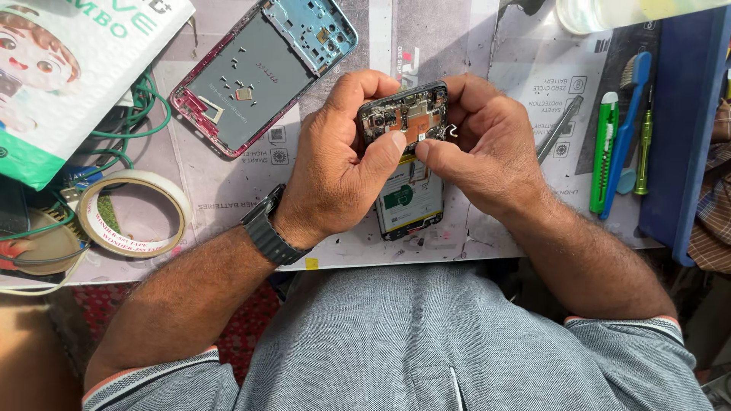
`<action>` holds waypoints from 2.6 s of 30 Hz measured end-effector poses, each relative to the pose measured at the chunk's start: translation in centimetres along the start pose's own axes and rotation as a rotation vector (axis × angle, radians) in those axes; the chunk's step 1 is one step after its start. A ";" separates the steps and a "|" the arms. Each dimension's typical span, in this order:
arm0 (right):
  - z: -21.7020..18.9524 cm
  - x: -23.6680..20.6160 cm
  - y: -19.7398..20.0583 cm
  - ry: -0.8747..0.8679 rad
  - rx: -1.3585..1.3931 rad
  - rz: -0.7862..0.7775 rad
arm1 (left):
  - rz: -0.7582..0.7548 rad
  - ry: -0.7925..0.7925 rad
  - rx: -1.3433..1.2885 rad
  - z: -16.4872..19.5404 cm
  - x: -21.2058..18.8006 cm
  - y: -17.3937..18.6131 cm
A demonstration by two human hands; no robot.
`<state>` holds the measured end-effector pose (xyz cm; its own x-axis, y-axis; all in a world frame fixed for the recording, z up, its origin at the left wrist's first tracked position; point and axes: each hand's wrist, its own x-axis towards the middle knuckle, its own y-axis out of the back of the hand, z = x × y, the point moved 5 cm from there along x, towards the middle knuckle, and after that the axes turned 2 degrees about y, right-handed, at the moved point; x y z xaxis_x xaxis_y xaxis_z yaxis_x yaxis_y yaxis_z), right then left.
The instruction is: The person uses tweezers to adjust internal components of a disassembled smartphone, then installs a battery and connects its ribbon cable. The person also handles a second smartphone, inspecting its screen and edges.
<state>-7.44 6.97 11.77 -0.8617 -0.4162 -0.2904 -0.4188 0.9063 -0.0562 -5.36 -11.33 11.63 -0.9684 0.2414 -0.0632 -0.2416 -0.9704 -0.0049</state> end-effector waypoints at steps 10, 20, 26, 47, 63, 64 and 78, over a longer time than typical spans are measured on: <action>0.8 -0.1 -0.3 0.002 -0.049 0.042 | -0.021 -0.056 0.091 0.1 -0.3 -0.3; 0.5 -0.7 -1.2 0.017 0.341 -0.103 | 0.146 -0.061 -0.037 0.0 -0.1 0.7; -0.6 -1.1 -1.0 0.036 0.553 -0.048 | -0.082 -0.142 -0.382 1.9 -0.6 0.1; -3.9 -2.9 -1.9 0.227 -0.303 0.260 | -0.298 0.339 -0.838 -1.5 -1.8 -3.6; -3.9 -4.4 -4.0 0.116 -0.155 0.234 | -0.159 -0.171 0.047 1.0 -3.8 -2.5; -3.9 -4.4 -3.9 0.111 -0.157 0.251 | -0.156 -0.168 0.039 0.8 -3.9 -2.5; -4.4 -3.9 -4.0 0.157 -0.162 0.246 | -0.092 -0.163 0.195 1.0 -3.9 -2.2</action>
<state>-3.65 4.62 17.32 -0.9710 -0.2037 -0.1248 -0.2218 0.9629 0.1537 -1.11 -10.10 12.87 -0.9352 0.3426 0.0899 -0.3215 -0.9275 0.1906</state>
